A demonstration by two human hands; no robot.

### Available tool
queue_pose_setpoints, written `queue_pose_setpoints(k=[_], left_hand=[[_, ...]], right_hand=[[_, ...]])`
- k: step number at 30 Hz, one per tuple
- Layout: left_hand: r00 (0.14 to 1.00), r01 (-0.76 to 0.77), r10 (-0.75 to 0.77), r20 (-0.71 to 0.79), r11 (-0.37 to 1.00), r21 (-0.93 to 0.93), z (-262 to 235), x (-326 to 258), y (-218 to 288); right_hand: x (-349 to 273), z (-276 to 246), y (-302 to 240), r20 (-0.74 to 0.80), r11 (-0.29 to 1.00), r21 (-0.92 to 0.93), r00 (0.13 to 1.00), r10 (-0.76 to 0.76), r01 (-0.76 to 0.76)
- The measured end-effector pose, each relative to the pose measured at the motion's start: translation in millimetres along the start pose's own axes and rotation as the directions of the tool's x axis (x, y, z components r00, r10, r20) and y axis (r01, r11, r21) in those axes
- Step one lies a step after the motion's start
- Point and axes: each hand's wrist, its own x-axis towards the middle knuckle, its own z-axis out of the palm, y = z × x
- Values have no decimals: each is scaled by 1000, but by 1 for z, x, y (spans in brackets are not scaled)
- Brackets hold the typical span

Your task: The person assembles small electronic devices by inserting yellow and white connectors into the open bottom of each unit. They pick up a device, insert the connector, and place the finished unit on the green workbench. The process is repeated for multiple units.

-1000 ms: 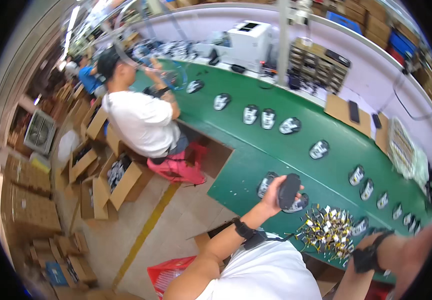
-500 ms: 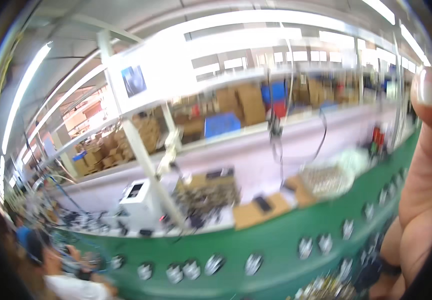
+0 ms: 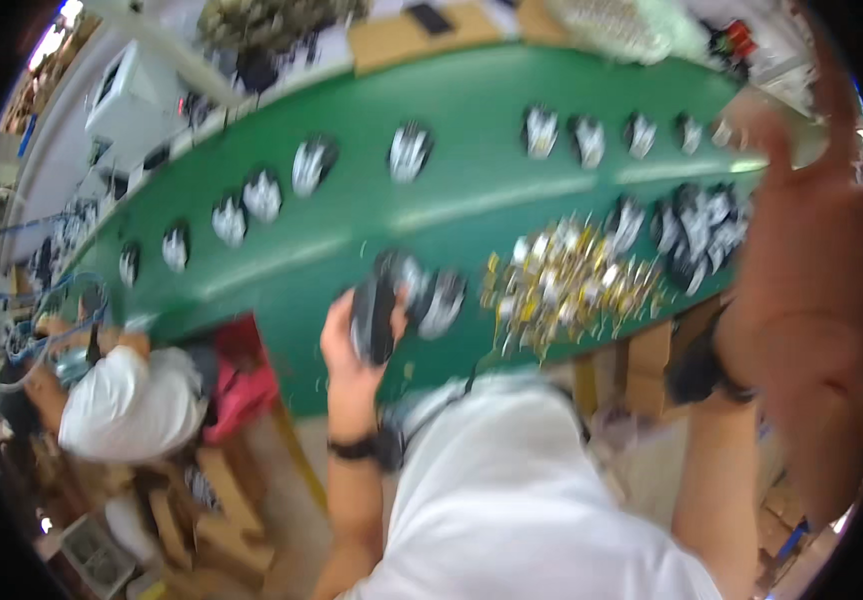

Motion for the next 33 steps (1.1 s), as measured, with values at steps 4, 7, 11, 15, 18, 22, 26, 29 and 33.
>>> queue_pose_setpoints(k=[4,7,11,15,18,22,26,29,33], left_hand=[[999,-46,48,24,996,-73,6,-5,9],[988,-3,16,152,996,-84,-5,-2,2],[988,40,-28,150,996,-81,-6,-11,-4],[987,75,-66,147,996,-57,-5,-10,-19],[989,16,-26,144,997,71,3,-8,-22],[988,-60,42,151,991,119,2,-12,-23],[986,-83,73,153,995,57,3,-15,-32],[970,-30,28,243,1000,6,17,-20,-35],[925,-108,67,375,990,88,47,-23,-33]], right_hand=[[-95,-49,27,-287,640,-496,806,517,-587],[-242,-91,51,-135,218,-813,539,831,-539],[-332,-87,48,-200,155,-810,515,833,-565],[-351,-80,58,-200,143,-878,621,758,-457],[-354,-88,71,-220,231,-832,683,697,-504],[-344,-89,73,-358,322,-722,729,583,-612],[-315,-73,52,-578,377,-101,363,731,-921],[-312,-69,46,-490,430,485,171,855,-762],[-288,-46,30,-210,267,715,165,964,-646]])
